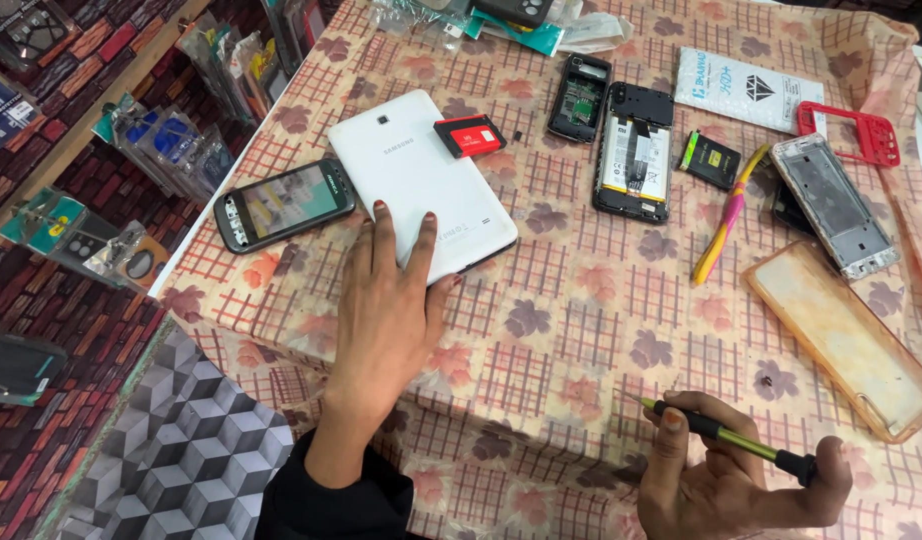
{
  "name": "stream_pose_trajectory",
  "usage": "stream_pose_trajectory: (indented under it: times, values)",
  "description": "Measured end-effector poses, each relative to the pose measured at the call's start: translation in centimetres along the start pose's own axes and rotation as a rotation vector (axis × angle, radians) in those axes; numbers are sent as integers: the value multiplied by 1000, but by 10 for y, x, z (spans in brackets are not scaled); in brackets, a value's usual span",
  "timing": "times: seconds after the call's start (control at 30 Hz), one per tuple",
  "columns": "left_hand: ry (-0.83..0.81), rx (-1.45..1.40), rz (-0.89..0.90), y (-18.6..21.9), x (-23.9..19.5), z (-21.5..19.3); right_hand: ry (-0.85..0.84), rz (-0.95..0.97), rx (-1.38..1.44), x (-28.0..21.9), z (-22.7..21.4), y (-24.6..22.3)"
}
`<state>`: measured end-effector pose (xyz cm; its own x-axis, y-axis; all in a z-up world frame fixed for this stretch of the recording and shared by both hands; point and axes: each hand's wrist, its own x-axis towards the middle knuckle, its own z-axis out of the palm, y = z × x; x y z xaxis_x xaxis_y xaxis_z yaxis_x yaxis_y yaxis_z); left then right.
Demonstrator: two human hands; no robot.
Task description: The person disassembles a black mobile phone using a screwdriver, removes the back cover, and extracts the motherboard. They then place the back cover on a white Samsung tablet and proceed to disassemble the tablet, removing its back cover and motherboard. Finally, they handle a disassembled phone frame and motherboard.
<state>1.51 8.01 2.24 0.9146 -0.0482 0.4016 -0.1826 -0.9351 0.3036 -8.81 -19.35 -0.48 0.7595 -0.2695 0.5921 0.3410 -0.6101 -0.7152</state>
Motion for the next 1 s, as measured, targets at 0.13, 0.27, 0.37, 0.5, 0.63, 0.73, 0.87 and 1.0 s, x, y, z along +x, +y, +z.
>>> stream_pose_trajectory:
  times: [0.13,0.27,0.37,0.5,0.63,0.73,0.87,1.0]
  values:
    - [-70,2,26,-4,0,5,10,0,-25,0,2,2]
    - [-77,115,129,14,-7,7,29,-61,47,-5,3,8]
    - [-186,37,139,46,-21,11,80,-11,151,-12,-2,13]
    - [-140,95,279,82,-44,12,180,156,243,-23,-8,20]
    - [-101,95,450,103,-71,11,252,226,392,-29,-18,34]
    - [-100,19,529,109,-79,17,281,150,433,-30,-25,56]
    - [-29,39,565,108,-80,21,327,175,368,-29,-38,80]
    - [-43,24,572,103,-77,17,212,102,98,-17,-52,84]
